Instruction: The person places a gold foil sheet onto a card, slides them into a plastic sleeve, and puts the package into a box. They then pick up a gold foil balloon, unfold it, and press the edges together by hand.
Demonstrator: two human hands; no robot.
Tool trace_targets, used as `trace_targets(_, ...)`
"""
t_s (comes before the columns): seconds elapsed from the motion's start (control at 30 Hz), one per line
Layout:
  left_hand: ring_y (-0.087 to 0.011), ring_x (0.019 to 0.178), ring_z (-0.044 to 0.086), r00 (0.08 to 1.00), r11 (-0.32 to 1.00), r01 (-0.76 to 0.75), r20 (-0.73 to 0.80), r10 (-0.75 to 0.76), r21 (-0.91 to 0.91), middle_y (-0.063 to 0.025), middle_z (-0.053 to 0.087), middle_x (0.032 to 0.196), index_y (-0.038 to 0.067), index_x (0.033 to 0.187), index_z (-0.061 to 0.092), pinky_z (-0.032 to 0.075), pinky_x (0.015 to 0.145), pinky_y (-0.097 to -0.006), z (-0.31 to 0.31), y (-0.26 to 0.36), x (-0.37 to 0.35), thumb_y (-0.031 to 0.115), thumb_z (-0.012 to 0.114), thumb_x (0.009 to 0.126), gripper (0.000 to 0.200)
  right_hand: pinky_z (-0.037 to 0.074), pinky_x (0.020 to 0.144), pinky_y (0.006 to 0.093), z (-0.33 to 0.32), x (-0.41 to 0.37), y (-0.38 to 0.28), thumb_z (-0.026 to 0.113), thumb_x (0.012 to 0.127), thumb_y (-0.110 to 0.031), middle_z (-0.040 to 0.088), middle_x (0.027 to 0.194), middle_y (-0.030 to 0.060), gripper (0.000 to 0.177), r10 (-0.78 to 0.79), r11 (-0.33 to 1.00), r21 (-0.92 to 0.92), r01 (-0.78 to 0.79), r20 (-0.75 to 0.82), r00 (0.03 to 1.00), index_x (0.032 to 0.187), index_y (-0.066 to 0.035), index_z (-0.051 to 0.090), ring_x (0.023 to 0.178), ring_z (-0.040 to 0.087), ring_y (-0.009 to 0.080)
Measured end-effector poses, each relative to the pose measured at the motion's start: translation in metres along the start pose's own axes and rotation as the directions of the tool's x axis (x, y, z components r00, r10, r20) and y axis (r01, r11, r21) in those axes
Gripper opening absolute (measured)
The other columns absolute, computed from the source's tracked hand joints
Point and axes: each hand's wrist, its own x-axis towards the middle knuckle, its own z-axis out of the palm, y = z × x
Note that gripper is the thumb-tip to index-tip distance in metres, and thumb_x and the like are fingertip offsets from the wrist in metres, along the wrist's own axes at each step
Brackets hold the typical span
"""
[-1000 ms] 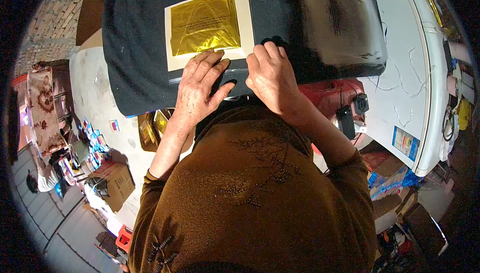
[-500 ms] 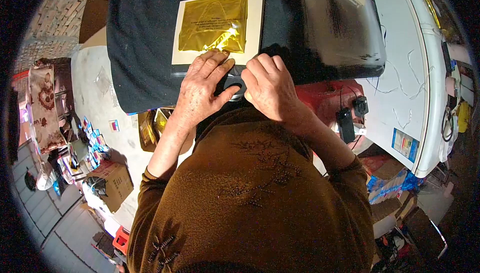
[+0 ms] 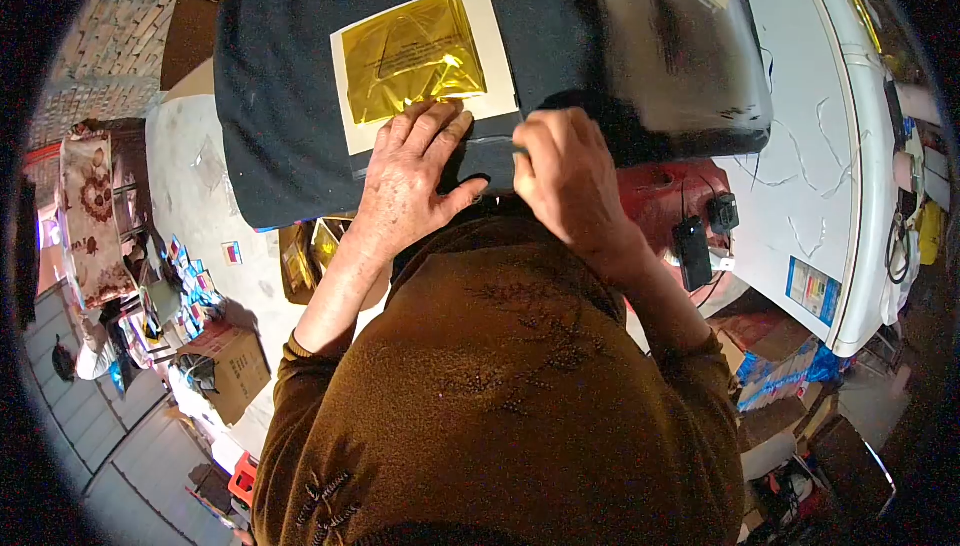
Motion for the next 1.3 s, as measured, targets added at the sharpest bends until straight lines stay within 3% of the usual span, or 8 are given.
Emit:
trace_targets(0.27,-0.0366,0.13,0.051,1.0,1.0,0.028,0.003,-0.028,0.008,-0.0162,0.056,0.14,0.002,0.137,0.062,0.043,0.11,-0.0492,0.001,0.004,0.0,0.037,0.083,0.078,0.072,0.048,0.075,0.0416,0.022,0.01,0.02,0.074,0.073,-0.002,0.053,0.086,0.0096,0.019,-0.067,0.994,-0.088,0.071,0.049,0.997,0.085,-0.006,0.059,0.085,0.055,0.0287)
trace_targets(0.47,-0.0369,0.13,0.051,0.999,0.999,0.031,0.009,-0.031,0.004,-0.016,0.056,0.141,0.002,0.138,0.061,0.042,0.11,-0.0495,-0.002,0.003,0.001,0.037,0.083,0.078,0.072,0.047,0.069,0.0414,0.022,0.014,0.014,0.066,0.068,0.009,0.051,0.082,0.0117,0.021,-0.087,0.995,0.055,0.086,0.012,0.996,0.082,-0.003,0.056,0.078,0.053,0.0308)
trace_targets(0.67,-0.0358,0.131,0.05,1.0,1.0,0.021,0.022,-0.021,-0.004,-0.0146,0.055,0.142,0.003,0.138,0.061,0.042,0.109,-0.0495,-0.002,0.0,0.001,0.038,0.083,0.077,0.074,0.047,0.074,0.0429,0.021,-0.008,-0.003,0.068,0.068,-0.002,0.051,0.086,0.0092,0.018,-0.198,0.971,0.155,0.183,0.089,0.976,0.08,-0.005,0.054,0.081,0.052,0.03)
trace_targets(0.83,-0.0358,0.133,0.049,0.996,0.998,0.0,0.086,0.005,-0.055,-0.0146,0.054,0.144,0.006,0.147,0.054,0.042,0.109,-0.0493,-0.011,-0.004,0.001,0.035,0.084,0.076,0.082,0.045,0.107,0.0459,0.001,-0.008,-0.022,0.066,0.077,0.007,0.064,0.137,0.0163,0.017,-0.193,0.884,0.455,0.102,0.159,0.968,0.083,-0.005,0.054,0.137,0.055,0.0347)
trace_targets(0.97,-0.0369,0.134,0.048,0.991,0.993,-0.048,0.119,0.061,-0.108,-0.0157,0.053,0.145,0.008,0.155,0.044,0.041,0.111,-0.0488,-0.017,-0.013,0.0,0.03,0.085,0.077,0.091,0.047,0.105,0.0425,-0.008,-0.007,-0.029,0.058,0.088,0.006,0.07,0.117,0.0146,0.013,-0.114,0.5,0.836,-0.227,0.323,0.939,0.091,-0.004,0.053,0.128,0.062,0.0301)
trace_targets(1.03,-0.0373,0.137,0.047,0.983,0.979,-0.024,0.172,0.06,-0.203,-0.0165,0.051,0.147,0.009,0.157,0.04,0.038,0.116,-0.0481,-0.022,-0.014,0.002,0.025,0.085,0.077,0.094,0.049,0.101,0.0396,-0.009,-0.014,-0.029,0.054,0.095,0.003,0.071,0.11,0.0139,0.008,-0.008,0.214,0.893,-0.396,0.407,0.913,0.096,-0.005,0.051,0.119,0.066,0.0256)
trace_targets(1.13,-0.0371,0.143,0.043,0.976,0.963,-0.03,0.202,0.086,-0.266,-0.016,0.048,0.153,0.008,0.157,0.041,0.036,0.12,-0.0476,-0.022,-0.022,-0.001,0.021,0.087,0.074,0.096,0.052,0.094,0.0369,-0.028,-0.012,-0.029,0.049,0.104,-0.005,0.067,0.099,0.0113,0.005,0.072,0.09,0.843,-0.53,0.525,0.848,0.099,-0.004,0.049,0.103,0.067,0.0197)
trace_targets(1.3,-0.0362,0.151,0.036,0.97,0.967,-0.071,0.21,0.125,-0.244,-0.0136,0.045,0.158,0.008,0.155,0.043,0.032,0.124,-0.0478,-0.02,-0.028,-0.003,0.018,0.087,0.073,0.093,0.056,0.078,0.0406,-0.055,-0.019,-0.045,0.052,0.107,-0.01,0.06,0.085,0.0107,0.01,-0.033,-0.439,0.807,-0.394,0.424,0.905,0.099,-0.005,0.047,0.077,0.066,0.0227)
